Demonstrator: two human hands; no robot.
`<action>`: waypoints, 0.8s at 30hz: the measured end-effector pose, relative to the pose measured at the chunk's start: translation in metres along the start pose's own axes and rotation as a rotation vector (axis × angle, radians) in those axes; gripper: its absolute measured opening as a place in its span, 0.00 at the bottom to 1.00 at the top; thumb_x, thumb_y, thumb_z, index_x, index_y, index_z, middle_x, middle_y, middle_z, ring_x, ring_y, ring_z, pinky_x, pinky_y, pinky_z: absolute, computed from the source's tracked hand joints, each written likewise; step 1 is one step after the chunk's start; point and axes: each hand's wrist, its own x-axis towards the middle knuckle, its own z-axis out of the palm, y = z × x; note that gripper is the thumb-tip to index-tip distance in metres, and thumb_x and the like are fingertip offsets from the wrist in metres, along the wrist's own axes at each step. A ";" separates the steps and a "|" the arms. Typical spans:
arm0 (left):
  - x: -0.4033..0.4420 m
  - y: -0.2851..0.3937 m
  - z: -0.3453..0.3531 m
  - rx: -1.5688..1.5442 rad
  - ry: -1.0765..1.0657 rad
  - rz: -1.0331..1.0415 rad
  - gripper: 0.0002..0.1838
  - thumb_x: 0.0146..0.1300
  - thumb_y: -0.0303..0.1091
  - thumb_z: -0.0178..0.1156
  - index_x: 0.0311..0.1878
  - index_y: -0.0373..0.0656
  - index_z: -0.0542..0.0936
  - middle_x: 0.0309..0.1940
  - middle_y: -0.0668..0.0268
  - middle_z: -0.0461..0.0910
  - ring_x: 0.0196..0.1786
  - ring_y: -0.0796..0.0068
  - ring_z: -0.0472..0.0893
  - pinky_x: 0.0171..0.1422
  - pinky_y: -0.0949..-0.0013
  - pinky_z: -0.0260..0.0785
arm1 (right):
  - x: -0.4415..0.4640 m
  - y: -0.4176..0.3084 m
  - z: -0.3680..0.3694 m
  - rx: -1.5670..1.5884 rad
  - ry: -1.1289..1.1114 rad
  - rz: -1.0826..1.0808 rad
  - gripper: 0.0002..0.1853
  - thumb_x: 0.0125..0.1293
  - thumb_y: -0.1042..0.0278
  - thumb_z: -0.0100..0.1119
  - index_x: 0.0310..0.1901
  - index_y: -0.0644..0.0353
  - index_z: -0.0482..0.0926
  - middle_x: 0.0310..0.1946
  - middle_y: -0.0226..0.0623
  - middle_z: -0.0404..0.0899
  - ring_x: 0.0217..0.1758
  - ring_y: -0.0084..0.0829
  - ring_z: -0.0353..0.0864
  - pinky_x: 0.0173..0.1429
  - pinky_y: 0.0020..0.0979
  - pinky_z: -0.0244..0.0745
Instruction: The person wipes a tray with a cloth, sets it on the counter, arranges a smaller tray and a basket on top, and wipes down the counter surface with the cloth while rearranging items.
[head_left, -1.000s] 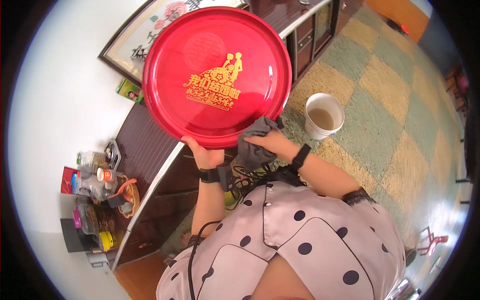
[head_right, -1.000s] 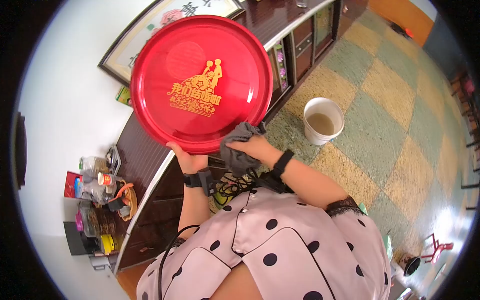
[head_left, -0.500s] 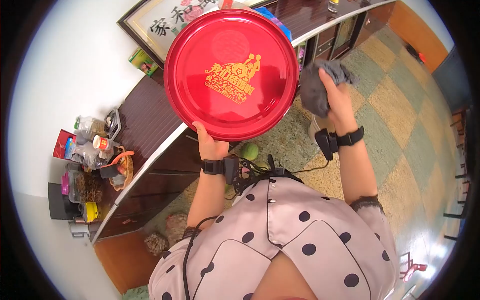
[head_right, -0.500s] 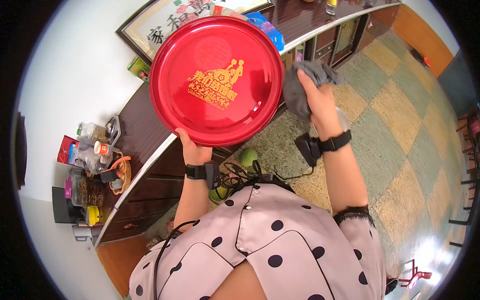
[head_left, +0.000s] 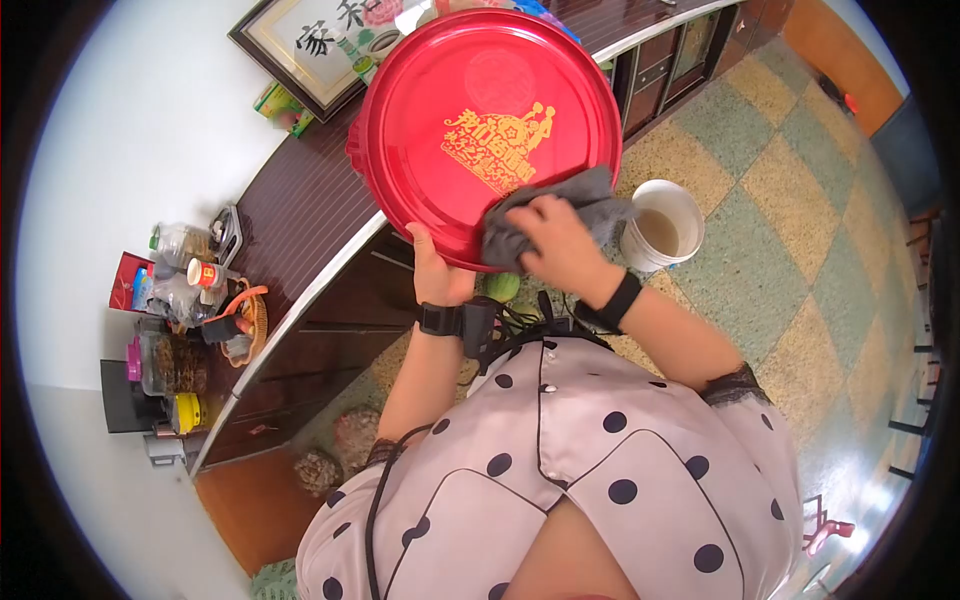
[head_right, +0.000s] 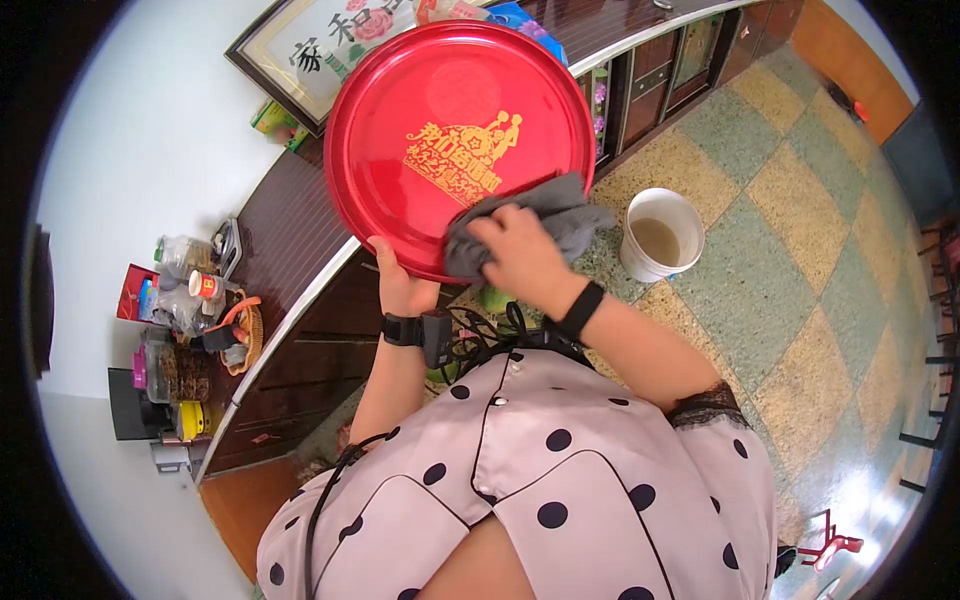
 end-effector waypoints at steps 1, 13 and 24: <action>0.004 0.000 -0.006 -0.004 -0.004 -0.003 0.43 0.63 0.67 0.49 0.71 0.45 0.57 0.70 0.62 0.61 0.70 0.57 0.62 0.74 0.49 0.54 | 0.004 -0.013 0.007 0.071 -0.035 -0.038 0.26 0.46 0.75 0.61 0.52 0.53 0.75 0.45 0.45 0.70 0.49 0.48 0.70 0.56 0.43 0.70; -0.016 0.012 0.005 0.037 -0.074 0.043 0.36 0.70 0.60 0.44 0.72 0.46 0.55 0.71 0.61 0.59 0.71 0.57 0.61 0.74 0.48 0.54 | 0.008 0.048 -0.040 -0.017 0.009 0.040 0.26 0.48 0.79 0.57 0.53 0.53 0.76 0.46 0.45 0.72 0.51 0.51 0.72 0.56 0.41 0.71; -0.031 0.034 0.003 0.180 -0.089 0.062 0.31 0.70 0.51 0.50 0.65 0.35 0.63 0.61 0.56 0.71 0.61 0.62 0.73 0.64 0.57 0.68 | 0.110 0.058 -0.093 -0.107 0.454 0.178 0.28 0.54 0.62 0.59 0.58 0.62 0.72 0.46 0.60 0.73 0.52 0.54 0.73 0.59 0.41 0.70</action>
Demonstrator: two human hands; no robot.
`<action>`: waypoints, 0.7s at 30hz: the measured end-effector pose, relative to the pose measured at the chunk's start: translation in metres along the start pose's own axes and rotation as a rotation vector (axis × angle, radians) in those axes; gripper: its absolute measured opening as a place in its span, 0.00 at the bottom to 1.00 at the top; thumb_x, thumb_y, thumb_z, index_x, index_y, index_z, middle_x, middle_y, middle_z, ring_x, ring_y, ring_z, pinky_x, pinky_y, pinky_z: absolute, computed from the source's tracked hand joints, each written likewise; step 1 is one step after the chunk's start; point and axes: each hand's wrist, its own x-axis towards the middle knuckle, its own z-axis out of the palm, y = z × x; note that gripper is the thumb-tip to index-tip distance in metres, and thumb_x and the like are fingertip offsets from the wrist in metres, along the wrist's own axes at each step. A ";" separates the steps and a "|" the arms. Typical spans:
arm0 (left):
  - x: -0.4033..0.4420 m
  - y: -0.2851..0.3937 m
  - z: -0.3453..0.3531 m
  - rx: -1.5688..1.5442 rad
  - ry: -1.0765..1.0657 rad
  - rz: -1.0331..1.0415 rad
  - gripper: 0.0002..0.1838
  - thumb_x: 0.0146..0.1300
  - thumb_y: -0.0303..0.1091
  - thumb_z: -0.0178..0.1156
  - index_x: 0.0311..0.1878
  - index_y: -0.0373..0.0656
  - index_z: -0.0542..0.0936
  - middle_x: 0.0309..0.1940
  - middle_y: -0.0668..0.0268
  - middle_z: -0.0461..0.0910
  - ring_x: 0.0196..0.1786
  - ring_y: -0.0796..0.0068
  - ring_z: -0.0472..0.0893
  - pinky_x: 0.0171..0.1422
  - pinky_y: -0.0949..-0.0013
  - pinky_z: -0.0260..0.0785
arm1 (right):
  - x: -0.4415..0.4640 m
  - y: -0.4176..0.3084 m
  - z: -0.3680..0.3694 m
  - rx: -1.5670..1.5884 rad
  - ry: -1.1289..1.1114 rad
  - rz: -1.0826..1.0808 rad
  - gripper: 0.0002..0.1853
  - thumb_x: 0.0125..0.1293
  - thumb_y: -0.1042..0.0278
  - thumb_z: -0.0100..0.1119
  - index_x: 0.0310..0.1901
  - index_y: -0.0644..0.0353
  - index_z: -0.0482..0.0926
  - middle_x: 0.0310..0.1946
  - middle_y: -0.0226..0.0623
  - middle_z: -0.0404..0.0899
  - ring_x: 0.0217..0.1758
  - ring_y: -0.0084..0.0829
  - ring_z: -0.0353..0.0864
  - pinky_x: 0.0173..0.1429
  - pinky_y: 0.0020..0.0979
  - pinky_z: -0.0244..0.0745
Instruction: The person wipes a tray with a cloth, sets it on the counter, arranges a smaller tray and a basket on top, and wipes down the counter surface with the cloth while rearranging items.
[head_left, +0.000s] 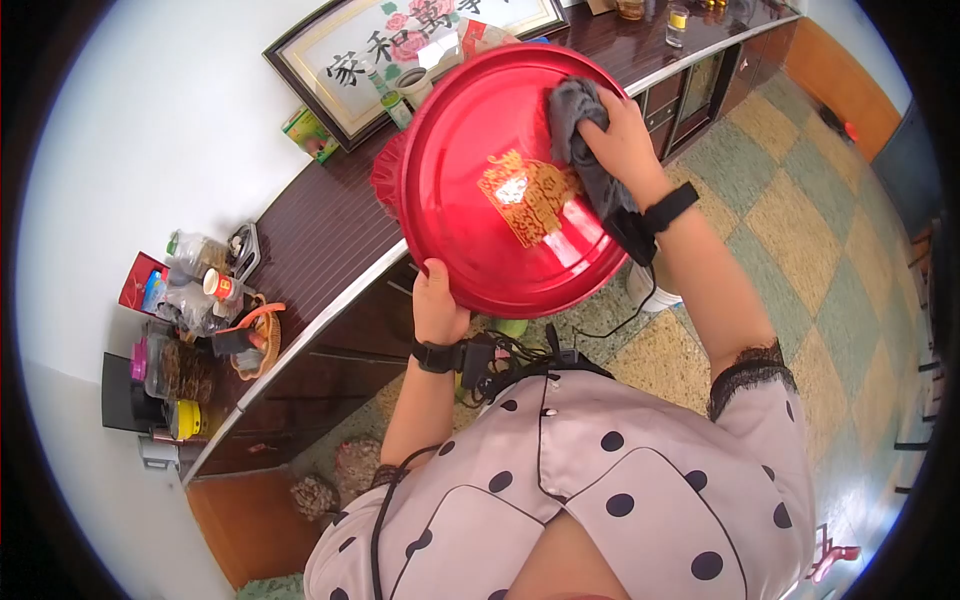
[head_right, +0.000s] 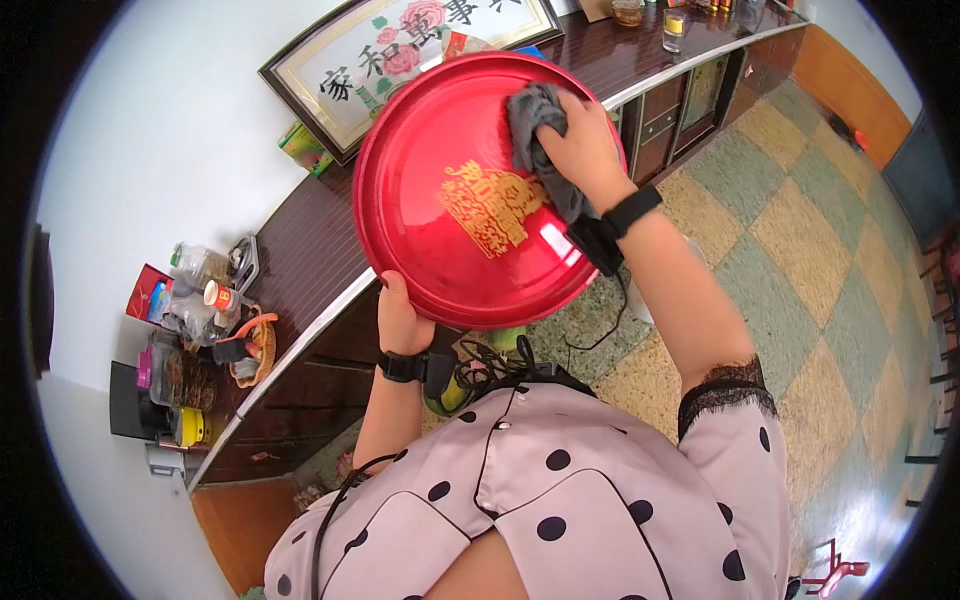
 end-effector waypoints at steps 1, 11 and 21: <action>-0.003 0.001 0.001 0.066 0.002 -0.033 0.28 0.71 0.49 0.50 0.63 0.35 0.65 0.59 0.57 0.73 0.59 0.64 0.75 0.63 0.59 0.69 | 0.004 -0.013 -0.002 0.003 0.000 -0.001 0.28 0.54 0.62 0.59 0.58 0.62 0.72 0.46 0.60 0.73 0.52 0.54 0.73 0.59 0.41 0.70; 0.004 -0.002 0.003 0.071 -0.026 0.021 0.33 0.72 0.55 0.44 0.65 0.34 0.63 0.63 0.56 0.69 0.62 0.61 0.73 0.66 0.57 0.66 | -0.107 -0.115 0.025 0.166 -0.381 -0.474 0.23 0.44 0.68 0.66 0.47 0.48 0.77 0.44 0.37 0.70 0.48 0.41 0.71 0.47 0.39 0.76; -0.004 0.014 -0.018 -0.016 0.076 0.090 0.37 0.68 0.58 0.49 0.65 0.33 0.62 0.63 0.55 0.69 0.63 0.58 0.72 0.67 0.55 0.65 | -0.139 -0.012 -0.018 -0.201 -0.645 -0.524 0.22 0.43 0.69 0.67 0.44 0.47 0.77 0.41 0.35 0.70 0.47 0.40 0.72 0.47 0.40 0.72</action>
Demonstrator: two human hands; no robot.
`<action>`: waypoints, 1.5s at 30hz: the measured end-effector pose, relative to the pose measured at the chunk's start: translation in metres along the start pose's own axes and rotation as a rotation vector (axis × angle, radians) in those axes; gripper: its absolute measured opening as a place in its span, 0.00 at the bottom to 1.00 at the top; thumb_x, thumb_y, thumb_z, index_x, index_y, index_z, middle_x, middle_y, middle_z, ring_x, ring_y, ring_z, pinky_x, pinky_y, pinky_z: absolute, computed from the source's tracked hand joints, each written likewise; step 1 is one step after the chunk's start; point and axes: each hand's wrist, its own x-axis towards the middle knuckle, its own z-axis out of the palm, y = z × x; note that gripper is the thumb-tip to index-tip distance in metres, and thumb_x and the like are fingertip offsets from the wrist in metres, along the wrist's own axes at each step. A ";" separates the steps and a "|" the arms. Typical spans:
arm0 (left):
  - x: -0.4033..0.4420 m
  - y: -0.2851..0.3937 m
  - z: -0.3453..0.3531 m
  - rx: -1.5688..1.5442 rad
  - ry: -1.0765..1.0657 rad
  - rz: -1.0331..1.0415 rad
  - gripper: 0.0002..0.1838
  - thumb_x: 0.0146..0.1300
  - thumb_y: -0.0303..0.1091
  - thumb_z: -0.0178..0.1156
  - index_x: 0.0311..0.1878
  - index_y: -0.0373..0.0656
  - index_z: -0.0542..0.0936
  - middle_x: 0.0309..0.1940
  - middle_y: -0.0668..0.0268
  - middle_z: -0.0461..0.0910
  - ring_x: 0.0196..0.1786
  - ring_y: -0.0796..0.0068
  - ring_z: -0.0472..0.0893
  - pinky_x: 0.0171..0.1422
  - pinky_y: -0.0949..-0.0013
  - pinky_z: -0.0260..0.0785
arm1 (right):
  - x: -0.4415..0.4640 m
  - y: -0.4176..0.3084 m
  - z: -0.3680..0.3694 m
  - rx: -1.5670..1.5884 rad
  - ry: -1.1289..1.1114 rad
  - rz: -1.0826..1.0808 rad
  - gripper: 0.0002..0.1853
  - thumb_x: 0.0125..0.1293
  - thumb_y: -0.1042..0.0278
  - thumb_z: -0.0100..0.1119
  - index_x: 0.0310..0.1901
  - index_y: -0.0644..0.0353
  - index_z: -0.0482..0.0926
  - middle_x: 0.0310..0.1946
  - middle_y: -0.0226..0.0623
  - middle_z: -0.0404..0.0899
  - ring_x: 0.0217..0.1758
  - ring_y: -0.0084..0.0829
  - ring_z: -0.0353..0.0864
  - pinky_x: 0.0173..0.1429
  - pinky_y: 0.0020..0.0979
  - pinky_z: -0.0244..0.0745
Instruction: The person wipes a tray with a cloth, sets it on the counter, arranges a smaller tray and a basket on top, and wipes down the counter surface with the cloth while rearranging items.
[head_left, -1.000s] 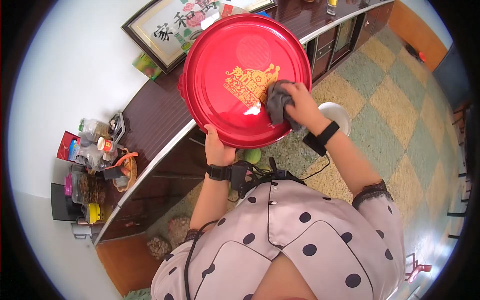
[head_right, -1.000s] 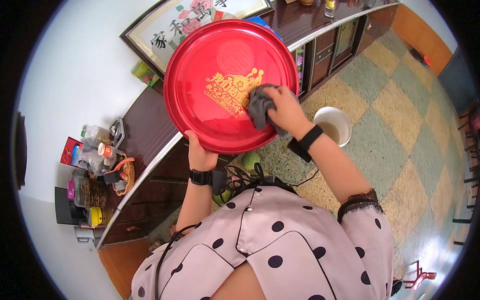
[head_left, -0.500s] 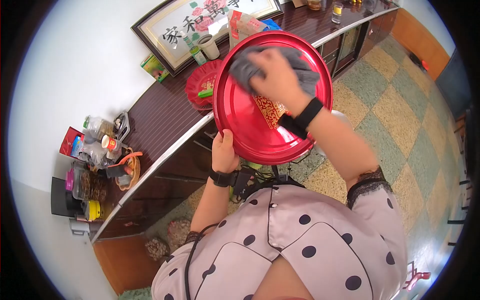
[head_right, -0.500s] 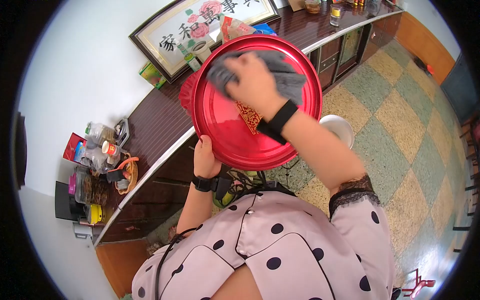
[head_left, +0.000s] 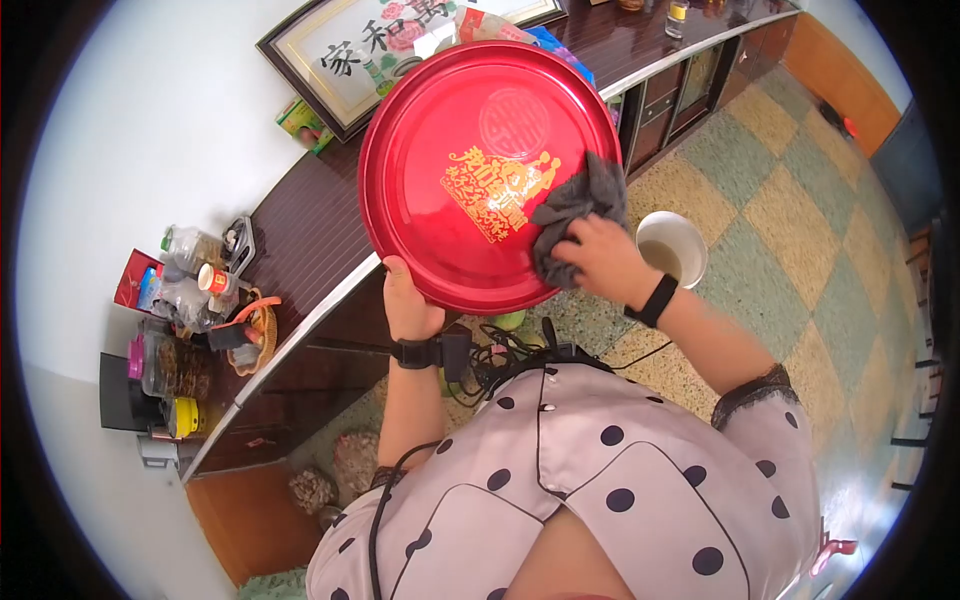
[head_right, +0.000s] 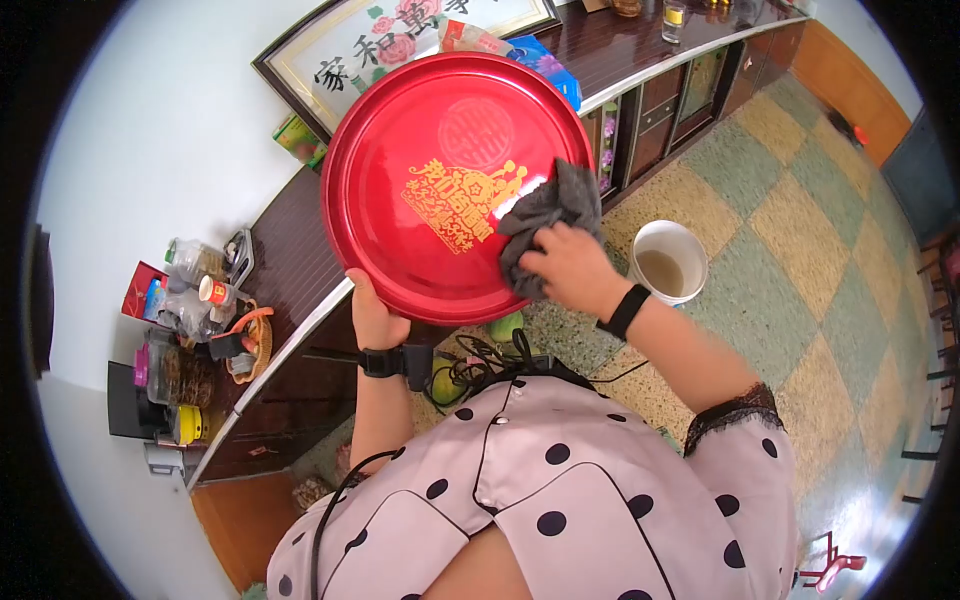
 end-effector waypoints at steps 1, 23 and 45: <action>0.000 0.006 0.000 -0.001 -0.006 -0.001 0.37 0.68 0.58 0.49 0.65 0.33 0.62 0.63 0.55 0.69 0.63 0.58 0.72 0.67 0.55 0.65 | 0.001 0.012 -0.003 -0.004 0.002 0.004 0.22 0.43 0.69 0.67 0.44 0.47 0.77 0.41 0.35 0.70 0.47 0.40 0.72 0.47 0.40 0.72; -0.001 -0.019 0.004 0.127 -0.117 -0.169 0.33 0.72 0.57 0.41 0.66 0.36 0.63 0.64 0.57 0.69 0.63 0.60 0.72 0.66 0.55 0.65 | 0.100 -0.069 -0.003 0.248 0.334 -0.034 0.23 0.41 0.72 0.66 0.44 0.54 0.77 0.45 0.38 0.71 0.48 0.42 0.71 0.51 0.39 0.72; 0.021 0.000 -0.003 -0.039 0.128 -0.079 0.38 0.70 0.63 0.38 0.72 0.45 0.55 0.70 0.59 0.59 0.70 0.56 0.62 0.72 0.50 0.58 | -0.069 0.091 0.017 1.561 0.730 0.926 0.22 0.69 0.63 0.51 0.61 0.64 0.69 0.57 0.35 0.75 0.59 0.34 0.74 0.63 0.34 0.68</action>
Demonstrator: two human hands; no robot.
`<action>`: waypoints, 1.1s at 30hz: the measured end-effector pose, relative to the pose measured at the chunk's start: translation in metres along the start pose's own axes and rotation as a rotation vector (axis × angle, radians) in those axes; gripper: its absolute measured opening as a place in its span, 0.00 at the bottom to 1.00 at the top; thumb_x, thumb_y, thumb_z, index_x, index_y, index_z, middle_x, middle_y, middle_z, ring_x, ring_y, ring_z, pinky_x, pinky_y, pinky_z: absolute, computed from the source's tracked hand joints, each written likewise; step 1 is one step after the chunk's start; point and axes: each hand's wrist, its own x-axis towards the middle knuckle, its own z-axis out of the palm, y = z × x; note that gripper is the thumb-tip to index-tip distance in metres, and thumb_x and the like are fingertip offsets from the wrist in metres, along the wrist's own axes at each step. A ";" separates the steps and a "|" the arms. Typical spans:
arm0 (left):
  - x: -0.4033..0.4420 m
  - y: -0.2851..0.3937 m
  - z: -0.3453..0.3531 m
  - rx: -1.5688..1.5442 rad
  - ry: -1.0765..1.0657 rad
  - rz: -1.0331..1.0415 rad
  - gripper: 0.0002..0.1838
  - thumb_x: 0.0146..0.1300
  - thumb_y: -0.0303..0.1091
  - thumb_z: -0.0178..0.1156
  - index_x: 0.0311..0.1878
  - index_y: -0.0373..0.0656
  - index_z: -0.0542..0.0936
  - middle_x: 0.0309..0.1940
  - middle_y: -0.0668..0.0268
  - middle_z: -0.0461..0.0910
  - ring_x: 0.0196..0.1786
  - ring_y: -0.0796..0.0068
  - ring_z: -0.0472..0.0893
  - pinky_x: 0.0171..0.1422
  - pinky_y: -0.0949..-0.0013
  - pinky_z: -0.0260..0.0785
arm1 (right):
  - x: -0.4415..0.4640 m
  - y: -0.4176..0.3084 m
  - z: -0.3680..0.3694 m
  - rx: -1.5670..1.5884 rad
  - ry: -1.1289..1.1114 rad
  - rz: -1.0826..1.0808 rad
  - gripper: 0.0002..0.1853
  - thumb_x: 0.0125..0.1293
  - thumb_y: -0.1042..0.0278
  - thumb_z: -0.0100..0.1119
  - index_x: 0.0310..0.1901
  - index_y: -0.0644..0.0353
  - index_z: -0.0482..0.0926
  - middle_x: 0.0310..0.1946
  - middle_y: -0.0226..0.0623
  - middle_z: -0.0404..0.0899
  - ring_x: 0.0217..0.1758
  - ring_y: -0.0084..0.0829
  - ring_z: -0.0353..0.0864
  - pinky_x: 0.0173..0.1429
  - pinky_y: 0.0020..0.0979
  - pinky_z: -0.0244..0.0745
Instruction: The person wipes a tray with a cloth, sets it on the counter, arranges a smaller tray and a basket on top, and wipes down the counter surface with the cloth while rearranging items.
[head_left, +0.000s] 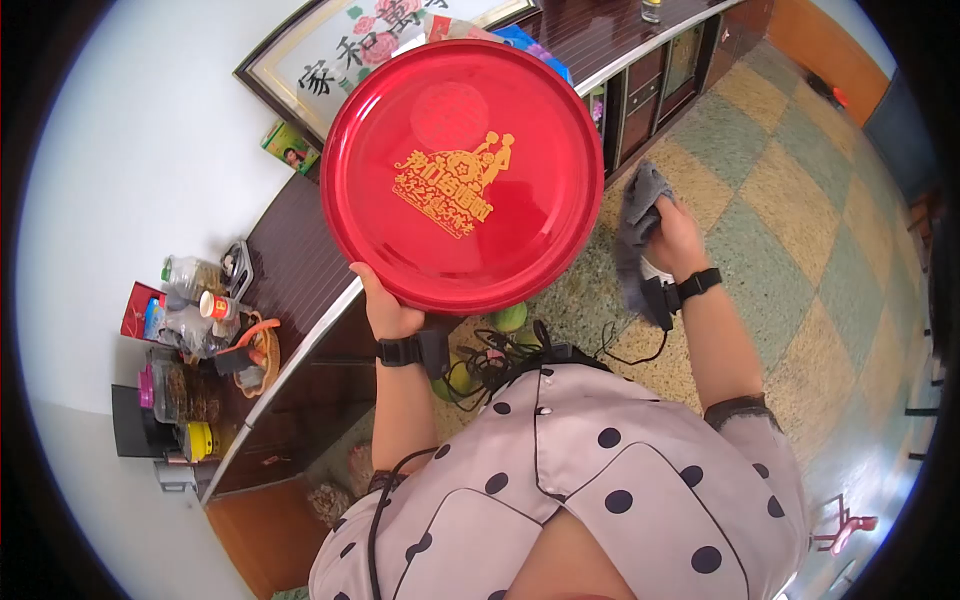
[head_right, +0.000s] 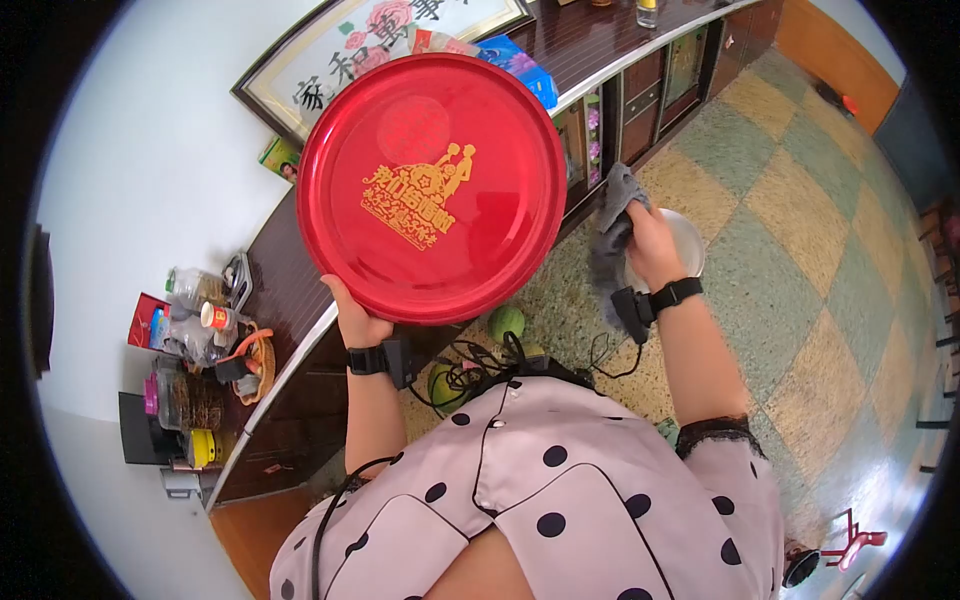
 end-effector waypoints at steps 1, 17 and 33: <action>-0.001 -0.002 0.005 0.006 -0.011 -0.021 0.38 0.69 0.63 0.38 0.72 0.45 0.55 0.70 0.59 0.59 0.70 0.56 0.62 0.72 0.50 0.58 | -0.006 -0.004 0.014 0.345 -0.096 0.065 0.22 0.71 0.63 0.50 0.63 0.61 0.69 0.58 0.37 0.75 0.60 0.34 0.73 0.66 0.36 0.66; -0.014 0.013 0.045 1.348 -0.484 0.953 0.41 0.56 0.55 0.64 0.68 0.42 0.65 0.70 0.56 0.61 0.72 0.57 0.61 0.75 0.49 0.49 | -0.034 -0.057 0.053 0.131 0.049 0.136 0.25 0.59 0.63 0.64 0.54 0.70 0.73 0.50 0.43 0.79 0.52 0.32 0.79 0.55 0.32 0.74; -0.002 -0.037 0.054 1.078 -0.568 0.419 0.16 0.70 0.39 0.52 0.42 0.33 0.80 0.32 0.64 0.81 0.33 0.76 0.77 0.40 0.73 0.69 | 0.014 -0.071 0.050 0.176 0.072 -0.106 0.27 0.66 0.49 0.60 0.50 0.71 0.76 0.47 0.39 0.80 0.47 0.28 0.79 0.52 0.29 0.73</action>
